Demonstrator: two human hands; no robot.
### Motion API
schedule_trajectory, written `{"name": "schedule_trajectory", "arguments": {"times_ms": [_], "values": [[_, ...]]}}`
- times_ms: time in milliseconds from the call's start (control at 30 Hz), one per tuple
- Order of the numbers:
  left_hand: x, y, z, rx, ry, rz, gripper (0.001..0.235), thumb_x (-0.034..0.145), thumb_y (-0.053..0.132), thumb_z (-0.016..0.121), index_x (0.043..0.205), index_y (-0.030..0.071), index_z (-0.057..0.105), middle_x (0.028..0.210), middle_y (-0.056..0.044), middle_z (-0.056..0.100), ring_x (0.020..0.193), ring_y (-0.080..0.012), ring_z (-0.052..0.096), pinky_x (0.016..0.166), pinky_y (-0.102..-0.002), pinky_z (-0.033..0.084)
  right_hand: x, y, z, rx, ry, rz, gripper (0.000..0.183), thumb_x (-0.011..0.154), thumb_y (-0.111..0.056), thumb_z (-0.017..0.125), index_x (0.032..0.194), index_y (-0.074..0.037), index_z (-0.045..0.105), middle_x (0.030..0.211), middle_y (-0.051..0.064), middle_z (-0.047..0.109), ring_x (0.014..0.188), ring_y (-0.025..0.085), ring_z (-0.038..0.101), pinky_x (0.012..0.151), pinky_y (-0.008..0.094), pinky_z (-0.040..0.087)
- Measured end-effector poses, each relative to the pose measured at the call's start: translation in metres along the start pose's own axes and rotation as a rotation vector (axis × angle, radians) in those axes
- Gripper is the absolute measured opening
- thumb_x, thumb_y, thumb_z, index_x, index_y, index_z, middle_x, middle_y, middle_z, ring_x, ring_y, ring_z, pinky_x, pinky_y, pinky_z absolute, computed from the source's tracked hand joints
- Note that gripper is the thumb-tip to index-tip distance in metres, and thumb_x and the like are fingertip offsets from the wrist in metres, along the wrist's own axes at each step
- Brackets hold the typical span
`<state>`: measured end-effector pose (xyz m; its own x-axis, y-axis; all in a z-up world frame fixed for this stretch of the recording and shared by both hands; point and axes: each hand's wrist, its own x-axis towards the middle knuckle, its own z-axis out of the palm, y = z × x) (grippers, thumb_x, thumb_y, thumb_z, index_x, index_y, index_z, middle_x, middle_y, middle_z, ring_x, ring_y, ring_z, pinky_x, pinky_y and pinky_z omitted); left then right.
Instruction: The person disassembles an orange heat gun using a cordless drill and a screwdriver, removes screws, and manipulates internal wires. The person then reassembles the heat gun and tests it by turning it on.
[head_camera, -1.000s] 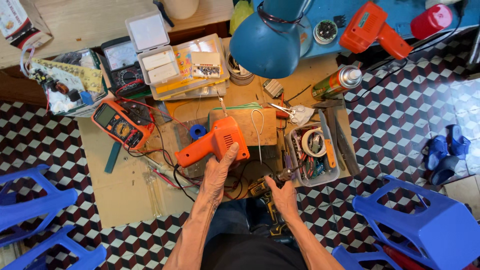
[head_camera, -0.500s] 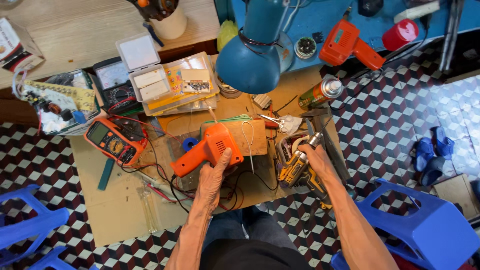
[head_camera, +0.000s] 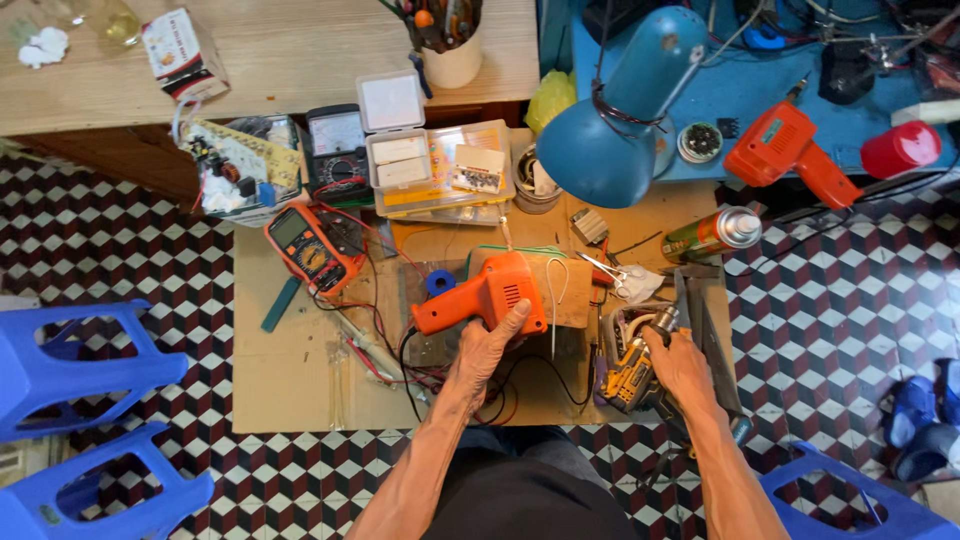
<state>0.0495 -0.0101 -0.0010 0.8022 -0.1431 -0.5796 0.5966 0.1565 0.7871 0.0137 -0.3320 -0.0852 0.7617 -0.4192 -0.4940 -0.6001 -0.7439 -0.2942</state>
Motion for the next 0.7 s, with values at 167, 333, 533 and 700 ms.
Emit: {"name": "schedule_trajectory", "arguments": {"times_ms": [167, 333, 533, 700], "values": [[-0.004, 0.004, -0.002, 0.070, 0.048, 0.071, 0.081, 0.073, 0.068, 0.075, 0.123, 0.005, 0.068, 0.111, -0.009, 0.070, 0.103, -0.0179, 0.065, 0.093, -0.033, 0.050, -0.057, -0.052, -0.037, 0.267, 0.180, -0.117, 0.059, 0.097, -0.047, 0.057, 0.126, 0.003, 0.071, 0.119, 0.025, 0.070, 0.109, 0.037, 0.068, 0.093, 0.046, 0.053], [-0.017, -0.006, -0.006, 0.027, 0.075, 0.100, 0.081, 0.073, 0.068, 0.075, 0.122, 0.005, 0.068, 0.112, -0.009, 0.070, 0.104, -0.0191, 0.065, 0.093, -0.033, 0.051, -0.100, -0.132, 0.009, 1.116, -0.498, -0.123, 0.063, 0.093, -0.048, 0.059, 0.136, -0.002, 0.053, 0.129, 0.009, 0.064, 0.120, 0.023, 0.066, 0.103, 0.038, 0.052], [-0.025, -0.001, -0.006, -0.197, 0.075, 0.165, 0.073, 0.075, 0.056, 0.082, 0.124, 0.003, 0.069, 0.117, -0.011, 0.071, 0.105, -0.0195, 0.066, 0.092, -0.036, 0.053, -0.112, -0.157, 0.033, 1.329, -0.509, -0.109, 0.051, 0.104, -0.040, 0.058, 0.134, 0.000, 0.058, 0.123, 0.010, 0.064, 0.109, 0.019, 0.059, 0.098, 0.038, 0.047], [-0.024, 0.000, -0.027, -0.148, -0.022, 0.174, 0.076, 0.079, 0.058, 0.080, 0.134, 0.009, 0.065, 0.128, -0.009, 0.068, 0.118, -0.0198, 0.064, 0.100, -0.036, 0.050, -0.129, -0.172, 0.044, 1.445, -0.486, -0.100, 0.046, 0.098, -0.031, 0.060, 0.132, 0.000, 0.056, 0.131, 0.010, 0.065, 0.123, 0.019, 0.061, 0.110, 0.036, 0.046]]}}
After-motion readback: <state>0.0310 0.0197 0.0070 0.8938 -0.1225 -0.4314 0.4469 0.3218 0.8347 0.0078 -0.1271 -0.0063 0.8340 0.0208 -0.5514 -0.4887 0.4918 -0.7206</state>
